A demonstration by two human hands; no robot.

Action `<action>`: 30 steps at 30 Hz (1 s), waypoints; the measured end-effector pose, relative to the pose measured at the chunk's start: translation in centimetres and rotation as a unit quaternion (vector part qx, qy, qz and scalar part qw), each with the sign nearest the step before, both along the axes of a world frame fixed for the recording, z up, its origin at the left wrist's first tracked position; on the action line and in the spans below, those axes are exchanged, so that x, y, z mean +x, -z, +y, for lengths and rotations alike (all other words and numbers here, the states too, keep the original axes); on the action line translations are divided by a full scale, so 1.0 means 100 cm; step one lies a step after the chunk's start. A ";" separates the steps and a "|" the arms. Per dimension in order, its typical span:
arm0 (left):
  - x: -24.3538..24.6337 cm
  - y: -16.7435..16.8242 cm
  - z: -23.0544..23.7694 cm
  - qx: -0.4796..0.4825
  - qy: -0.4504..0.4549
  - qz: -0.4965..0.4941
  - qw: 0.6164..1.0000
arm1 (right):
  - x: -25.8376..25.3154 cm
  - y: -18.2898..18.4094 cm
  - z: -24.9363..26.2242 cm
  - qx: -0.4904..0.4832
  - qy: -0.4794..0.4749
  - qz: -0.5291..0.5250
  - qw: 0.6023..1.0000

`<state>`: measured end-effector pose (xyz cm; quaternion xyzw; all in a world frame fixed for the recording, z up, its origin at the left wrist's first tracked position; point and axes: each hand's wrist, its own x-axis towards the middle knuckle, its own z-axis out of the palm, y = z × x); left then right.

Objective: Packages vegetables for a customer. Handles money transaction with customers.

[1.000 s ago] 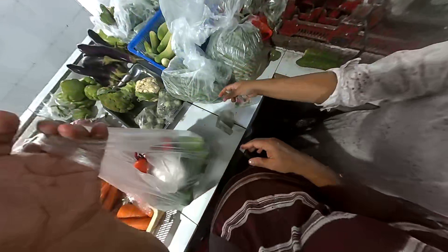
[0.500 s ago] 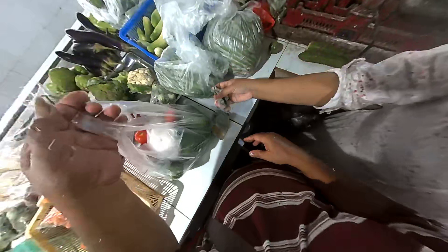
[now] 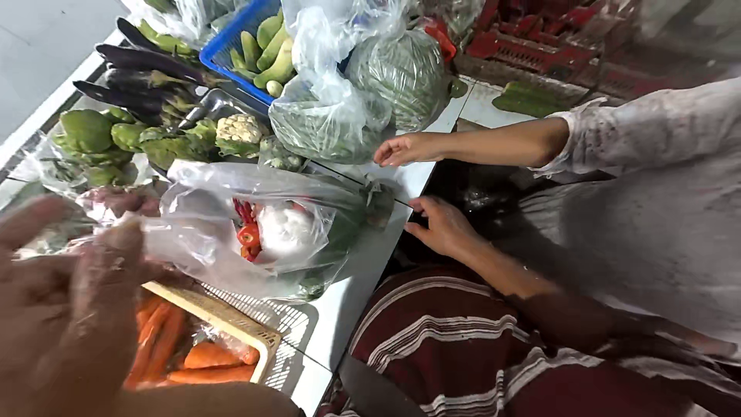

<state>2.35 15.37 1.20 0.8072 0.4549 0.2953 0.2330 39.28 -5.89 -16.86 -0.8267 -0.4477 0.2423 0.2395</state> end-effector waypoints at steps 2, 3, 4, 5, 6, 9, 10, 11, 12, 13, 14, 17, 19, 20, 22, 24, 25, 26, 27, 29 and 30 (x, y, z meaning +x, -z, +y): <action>-0.049 0.022 0.022 -0.024 0.040 -0.070 0.996 | -0.003 0.003 0.023 0.054 0.010 -0.051 0.997; -0.058 0.025 0.015 -0.058 0.004 -0.110 0.992 | -0.006 0.004 0.036 0.067 0.017 -0.065 0.995; -0.062 0.027 0.002 -0.112 -0.040 -0.164 0.979 | -0.008 0.007 0.050 0.063 0.029 -0.076 0.995; -0.058 0.029 -0.019 -0.135 -0.086 -0.230 0.960 | -0.011 0.011 0.063 0.054 0.045 -0.090 0.993; -0.049 0.034 -0.045 -0.140 -0.120 -0.324 0.928 | -0.014 0.017 0.074 0.052 0.063 -0.111 0.990; -0.033 0.031 -0.048 -0.063 0.087 -0.344 0.933 | -0.022 0.040 0.096 0.049 0.063 -0.183 0.980; -0.016 0.018 -0.026 0.001 0.153 -0.310 0.938 | -0.022 0.044 0.098 0.043 0.047 -0.199 0.978; 0.013 0.002 -0.020 0.048 0.151 -0.322 0.933 | -0.022 0.046 0.099 0.032 0.029 -0.209 0.977; 0.039 -0.010 -0.026 0.064 0.130 -0.353 0.925 | -0.021 0.047 0.099 0.017 0.015 -0.209 0.978; 0.059 -0.017 -0.033 0.070 0.116 -0.382 0.914 | -0.020 0.047 0.098 0.009 0.007 -0.207 0.978; 0.071 -0.020 -0.041 0.081 0.118 -0.397 0.906 | -0.020 0.047 0.096 0.020 0.004 -0.208 0.978; 0.079 -0.004 -0.048 0.099 0.165 -0.379 0.905 | -0.017 0.049 0.088 0.046 0.014 -0.189 0.981; 0.096 0.004 -0.052 0.100 0.222 -0.358 0.901 | -0.009 0.049 0.083 0.037 0.028 -0.150 0.988; 0.107 0.006 -0.058 0.095 0.250 -0.339 0.902 | -0.004 0.050 0.081 0.038 0.035 -0.131 0.990; 0.128 0.016 -0.069 0.092 0.289 -0.300 0.904 | 0.005 0.045 0.075 0.047 0.067 -0.054 0.995; 0.149 0.035 -0.077 0.074 0.306 -0.273 0.909 | 0.010 0.034 0.065 0.091 0.111 0.051 0.988; 0.159 0.049 -0.080 0.054 0.305 -0.267 0.913 | 0.010 0.031 0.057 0.117 0.129 0.093 0.980; 0.169 0.065 -0.084 0.030 0.296 -0.259 0.919 | 0.010 0.026 0.049 0.143 0.146 0.126 0.971; 0.180 0.080 -0.089 0.005 0.277 -0.244 0.929 | 0.010 0.019 0.039 0.160 0.164 0.155 0.961; 0.198 0.108 -0.101 -0.060 0.233 -0.165 0.956 | 0.006 -0.004 0.019 0.183 0.192 0.212 0.940; 0.205 0.119 -0.107 -0.108 0.228 -0.133 0.958 | 0.002 -0.014 0.008 0.199 0.197 0.240 0.930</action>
